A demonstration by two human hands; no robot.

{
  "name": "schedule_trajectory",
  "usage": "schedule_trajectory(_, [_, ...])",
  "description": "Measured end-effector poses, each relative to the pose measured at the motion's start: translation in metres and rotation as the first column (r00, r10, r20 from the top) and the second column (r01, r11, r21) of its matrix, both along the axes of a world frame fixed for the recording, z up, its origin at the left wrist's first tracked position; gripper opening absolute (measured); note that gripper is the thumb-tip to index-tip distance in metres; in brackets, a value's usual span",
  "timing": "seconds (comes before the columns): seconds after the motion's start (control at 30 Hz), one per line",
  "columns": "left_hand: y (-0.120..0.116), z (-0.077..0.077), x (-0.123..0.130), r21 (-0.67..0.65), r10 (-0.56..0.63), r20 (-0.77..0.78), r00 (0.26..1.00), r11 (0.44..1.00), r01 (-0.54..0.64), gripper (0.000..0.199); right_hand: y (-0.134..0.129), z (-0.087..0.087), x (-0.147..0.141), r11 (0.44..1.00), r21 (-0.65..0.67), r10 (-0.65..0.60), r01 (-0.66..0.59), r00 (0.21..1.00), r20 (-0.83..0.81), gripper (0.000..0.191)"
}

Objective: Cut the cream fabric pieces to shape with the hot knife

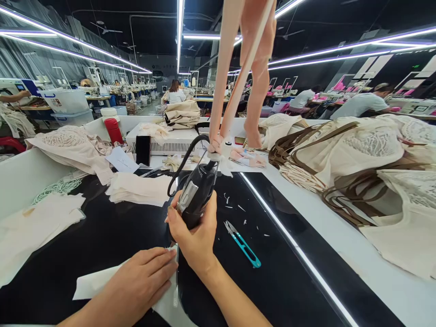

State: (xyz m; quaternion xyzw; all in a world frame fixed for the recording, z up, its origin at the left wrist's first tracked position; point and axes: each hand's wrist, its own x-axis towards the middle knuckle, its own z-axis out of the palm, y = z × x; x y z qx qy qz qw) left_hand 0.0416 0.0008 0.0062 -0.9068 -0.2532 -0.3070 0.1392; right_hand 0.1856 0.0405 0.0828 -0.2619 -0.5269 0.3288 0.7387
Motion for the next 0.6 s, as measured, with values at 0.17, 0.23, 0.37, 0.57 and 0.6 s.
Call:
schedule_trajectory(0.17, [0.0, -0.004, 0.0, -0.002, 0.019, 0.021, 1.0, 1.0, -0.019, 0.042, 0.0, -0.002, 0.0, 1.0, -0.01, 0.002, -0.001, 1.0, 0.03, 0.026])
schedule_trajectory(0.23, [0.0, -0.004, 0.0, 0.005, 0.019, 0.008, 1.0, 1.0, -0.019, 0.041, 0.0, -0.003, 0.0, 1.0, -0.015, -0.013, 0.013, 0.999, 0.045, 0.023])
schedule_trajectory(0.37, [0.002, -0.007, 0.0, 0.022, 0.008, -0.016, 1.0, 1.0, -0.007, 0.031, 0.001, -0.004, 0.001, 1.0, -0.017, -0.015, 0.016, 0.998, 0.064, 0.022])
schedule_trajectory(0.57, [0.013, -0.02, -0.002, 0.028, -0.025, 0.08, 0.997, 0.999, 0.022, 0.023, 0.002, -0.004, 0.008, 0.996, -0.038, -0.07, 0.075, 0.991, 0.114, 0.03])
schedule_trajectory(0.6, [0.016, -0.02, -0.004, 0.009, -0.019, 0.093, 0.995, 1.0, 0.018, 0.024, 0.002, -0.003, 0.01, 0.996, -0.035, -0.076, 0.082, 0.988, 0.133, 0.027])
